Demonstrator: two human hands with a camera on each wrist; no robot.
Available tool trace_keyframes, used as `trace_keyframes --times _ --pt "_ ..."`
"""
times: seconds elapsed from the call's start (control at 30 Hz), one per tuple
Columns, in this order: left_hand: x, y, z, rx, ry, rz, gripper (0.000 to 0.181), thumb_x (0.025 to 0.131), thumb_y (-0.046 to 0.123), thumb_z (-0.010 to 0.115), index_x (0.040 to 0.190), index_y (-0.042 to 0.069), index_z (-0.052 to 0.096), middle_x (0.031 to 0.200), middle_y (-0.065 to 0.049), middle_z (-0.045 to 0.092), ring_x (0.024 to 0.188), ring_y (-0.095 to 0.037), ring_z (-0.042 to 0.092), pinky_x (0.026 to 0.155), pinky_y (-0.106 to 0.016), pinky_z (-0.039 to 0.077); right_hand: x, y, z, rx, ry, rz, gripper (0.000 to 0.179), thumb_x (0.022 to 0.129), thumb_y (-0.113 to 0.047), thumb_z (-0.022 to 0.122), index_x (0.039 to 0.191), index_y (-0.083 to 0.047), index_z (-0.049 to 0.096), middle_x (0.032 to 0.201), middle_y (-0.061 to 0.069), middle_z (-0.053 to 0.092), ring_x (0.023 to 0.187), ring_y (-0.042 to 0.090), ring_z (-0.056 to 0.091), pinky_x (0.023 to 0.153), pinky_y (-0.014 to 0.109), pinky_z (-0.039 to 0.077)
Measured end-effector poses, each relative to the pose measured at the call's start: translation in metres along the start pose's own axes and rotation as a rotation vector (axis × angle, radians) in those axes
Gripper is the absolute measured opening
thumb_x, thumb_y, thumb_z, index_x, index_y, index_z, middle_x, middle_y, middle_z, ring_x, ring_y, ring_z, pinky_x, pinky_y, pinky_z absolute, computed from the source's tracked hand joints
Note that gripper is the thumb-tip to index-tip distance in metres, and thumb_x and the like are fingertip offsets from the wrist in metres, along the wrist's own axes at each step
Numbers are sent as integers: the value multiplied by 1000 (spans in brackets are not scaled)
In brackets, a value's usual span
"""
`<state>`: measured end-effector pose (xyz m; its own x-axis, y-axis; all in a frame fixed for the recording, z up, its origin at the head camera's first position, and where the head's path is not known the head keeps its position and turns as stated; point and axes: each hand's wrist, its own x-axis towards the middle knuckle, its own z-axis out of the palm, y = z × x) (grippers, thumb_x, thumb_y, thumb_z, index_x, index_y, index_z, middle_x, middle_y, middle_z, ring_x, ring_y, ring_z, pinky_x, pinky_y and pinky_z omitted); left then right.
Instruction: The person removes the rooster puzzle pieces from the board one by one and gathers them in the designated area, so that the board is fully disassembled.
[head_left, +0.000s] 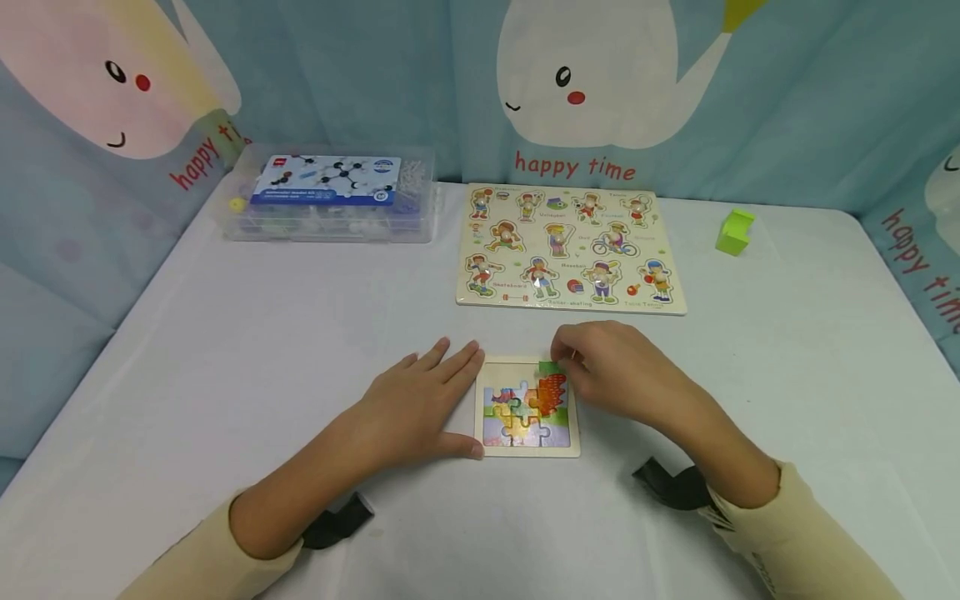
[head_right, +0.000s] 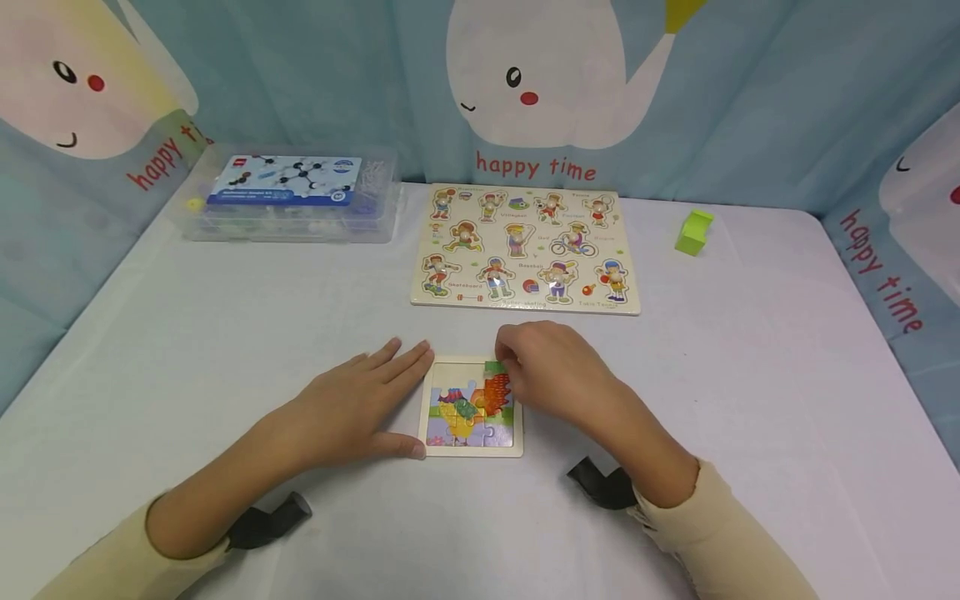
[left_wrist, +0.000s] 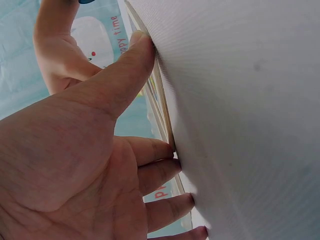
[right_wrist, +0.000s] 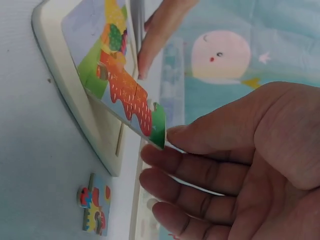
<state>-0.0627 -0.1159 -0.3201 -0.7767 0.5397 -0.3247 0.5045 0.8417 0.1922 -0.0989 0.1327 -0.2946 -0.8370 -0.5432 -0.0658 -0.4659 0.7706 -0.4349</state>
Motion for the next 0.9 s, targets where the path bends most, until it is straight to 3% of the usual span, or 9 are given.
trace_keyframes --times 0.33,0.63,0.9 --pt "0 0 -1 -5 0 2 106 82 64 72 159 7 27 164 -8 24 149 -38 20 112 -58 30 1 5 0 93 1 -73 17 87 6 70 86 -11 72 82 -4 68 73 13 57 70 33 52" --pt "0 0 1 -11 6 8 106 82 64 73 159 7 27 164 -8 25 149 -38 20 112 -58 30 1 8 -1 159 34 -83 14 87 4 71 90 -9 75 86 -1 71 76 11 61 72 33 54" --pt "-1 -2 1 -8 13 8 106 82 65 71 159 6 26 164 -8 24 149 -37 20 112 -58 30 -2 9 -7 219 30 -58 14 89 3 70 93 -8 76 87 0 71 72 11 60 64 31 53"
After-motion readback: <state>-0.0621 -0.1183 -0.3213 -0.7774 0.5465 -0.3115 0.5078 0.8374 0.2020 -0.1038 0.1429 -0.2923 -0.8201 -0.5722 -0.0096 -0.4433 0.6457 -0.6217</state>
